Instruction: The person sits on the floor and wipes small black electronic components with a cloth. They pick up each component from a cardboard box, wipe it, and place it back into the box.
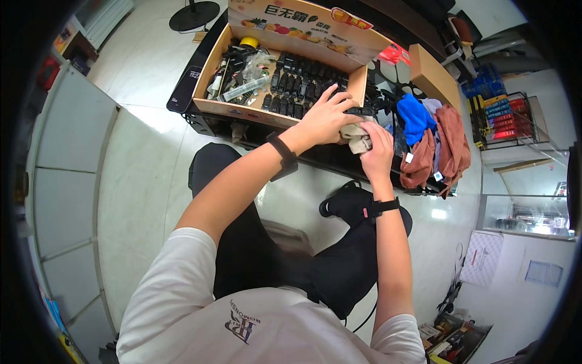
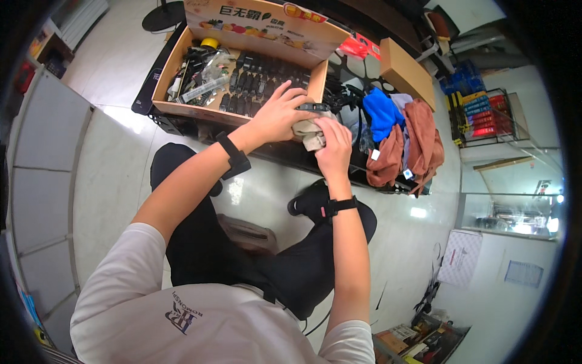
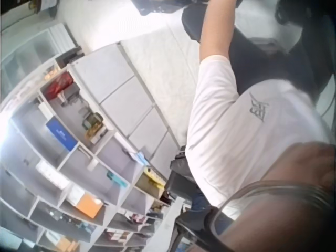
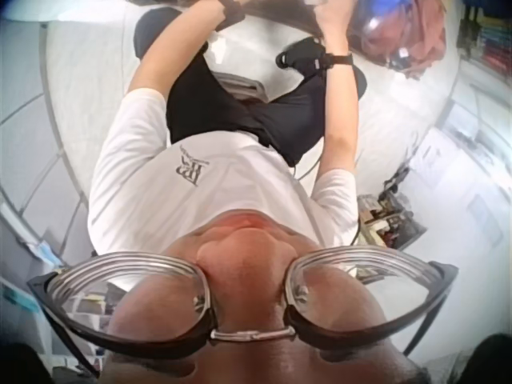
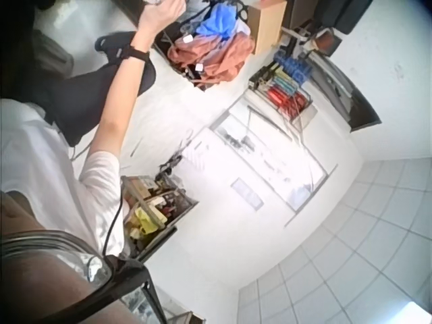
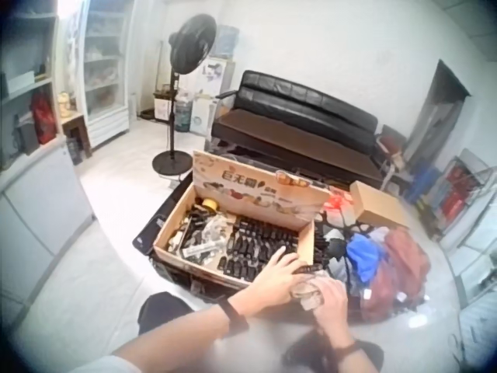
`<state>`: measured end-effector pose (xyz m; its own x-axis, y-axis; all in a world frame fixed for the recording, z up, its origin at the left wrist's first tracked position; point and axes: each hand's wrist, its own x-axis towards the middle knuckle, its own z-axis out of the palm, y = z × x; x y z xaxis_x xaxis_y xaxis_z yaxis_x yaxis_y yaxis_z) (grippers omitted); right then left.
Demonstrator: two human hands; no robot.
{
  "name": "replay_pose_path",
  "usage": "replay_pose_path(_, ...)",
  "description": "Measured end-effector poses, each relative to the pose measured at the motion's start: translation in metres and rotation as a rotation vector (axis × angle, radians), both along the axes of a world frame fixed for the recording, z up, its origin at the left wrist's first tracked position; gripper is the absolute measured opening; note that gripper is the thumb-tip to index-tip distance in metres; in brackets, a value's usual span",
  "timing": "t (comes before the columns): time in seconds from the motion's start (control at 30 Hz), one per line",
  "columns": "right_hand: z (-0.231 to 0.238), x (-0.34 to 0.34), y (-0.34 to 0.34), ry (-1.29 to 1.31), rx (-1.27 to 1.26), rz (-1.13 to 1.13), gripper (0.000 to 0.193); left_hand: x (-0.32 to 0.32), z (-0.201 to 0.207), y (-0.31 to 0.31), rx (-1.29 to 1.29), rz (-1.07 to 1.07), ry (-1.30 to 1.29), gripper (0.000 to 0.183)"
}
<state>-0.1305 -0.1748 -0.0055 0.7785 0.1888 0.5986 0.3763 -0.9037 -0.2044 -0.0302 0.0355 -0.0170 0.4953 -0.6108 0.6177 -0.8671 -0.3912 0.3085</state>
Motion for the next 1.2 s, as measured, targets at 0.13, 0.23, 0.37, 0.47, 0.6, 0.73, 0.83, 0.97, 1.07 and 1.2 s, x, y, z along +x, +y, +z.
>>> replay_pose_path(0.13,0.03,0.001,0.015,0.085,0.038,-0.009,0.058,-0.002,0.003,0.012,-0.048,-0.019,-0.006,0.054)
replay_pose_path(0.23,0.031,-0.004,-0.003,0.103,0.132,-0.124,0.059,0.0,0.006,0.015,-0.086,-0.033,-0.046,0.056)
replay_pose_path(0.37,0.044,-0.015,-0.004,0.129,0.186,-0.104,0.056,-0.005,0.009,0.021,-0.105,-0.078,-0.024,0.061)
replay_pose_path(0.47,0.059,-0.016,-0.007,0.083,0.211,-0.229,0.052,-0.006,0.005,0.022,-0.135,-0.083,-0.014,0.048)
replay_pose_path(0.6,0.081,-0.005,-0.007,-0.038,0.142,-0.269,0.043,-0.007,0.001,0.026,-0.084,-0.128,-0.024,0.031)
replay_pose_path(0.73,0.077,-0.002,0.017,0.128,0.097,0.016,0.045,-0.013,-0.007,0.02,0.031,-0.236,0.046,0.04)
replay_pose_path(0.83,0.048,0.0,0.019,0.243,0.136,0.126,0.045,-0.009,-0.019,0.014,0.075,-0.17,0.064,0.046)
replay_pose_path(0.97,0.016,-0.002,0.02,0.264,0.354,0.201,0.065,-0.011,-0.011,0.013,0.13,-0.228,0.109,0.052)
replay_pose_path(1.07,0.025,0.002,0.018,0.328,0.323,0.225,0.065,-0.011,-0.004,0.025,0.115,-0.277,0.167,0.039)
replay_pose_path(1.2,0.021,0.005,0.012,0.284,0.222,0.248,0.064,-0.003,0.012,0.041,0.109,-0.304,0.209,0.024)
